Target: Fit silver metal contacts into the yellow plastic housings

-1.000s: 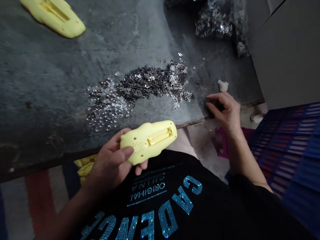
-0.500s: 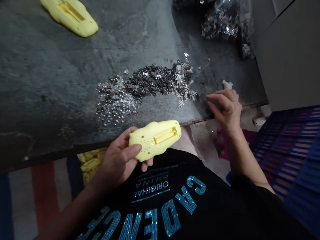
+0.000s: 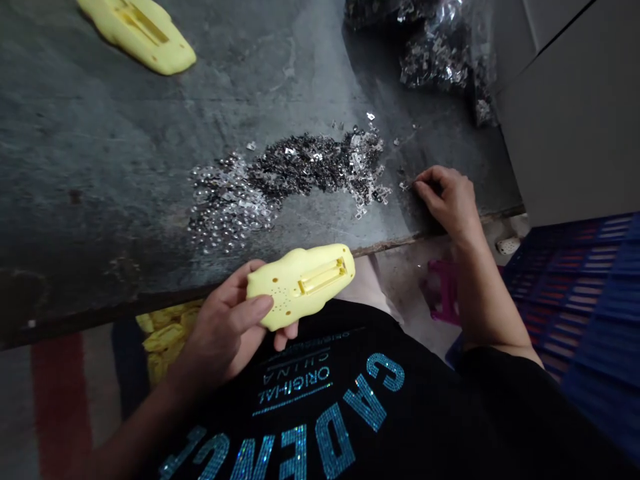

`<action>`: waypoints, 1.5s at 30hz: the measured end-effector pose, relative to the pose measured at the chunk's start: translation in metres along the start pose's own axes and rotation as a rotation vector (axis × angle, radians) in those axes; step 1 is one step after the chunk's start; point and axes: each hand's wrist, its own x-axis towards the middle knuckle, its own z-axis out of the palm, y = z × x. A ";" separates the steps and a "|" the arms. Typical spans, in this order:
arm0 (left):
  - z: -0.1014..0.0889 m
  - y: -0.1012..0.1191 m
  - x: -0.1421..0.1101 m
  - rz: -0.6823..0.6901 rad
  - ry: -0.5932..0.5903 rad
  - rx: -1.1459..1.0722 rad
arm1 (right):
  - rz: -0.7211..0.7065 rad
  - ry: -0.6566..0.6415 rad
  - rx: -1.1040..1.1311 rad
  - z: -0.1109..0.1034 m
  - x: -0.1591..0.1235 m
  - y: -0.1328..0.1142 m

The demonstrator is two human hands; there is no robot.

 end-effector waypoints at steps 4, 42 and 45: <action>0.004 0.002 0.003 -0.027 0.020 0.011 | 0.000 0.032 0.002 -0.006 -0.007 -0.006; 0.023 -0.001 -0.035 0.077 -0.061 -0.161 | -0.559 0.085 0.193 -0.027 -0.090 -0.158; 0.021 -0.004 -0.037 0.087 -0.092 -0.138 | -0.548 0.073 0.162 -0.030 -0.093 -0.160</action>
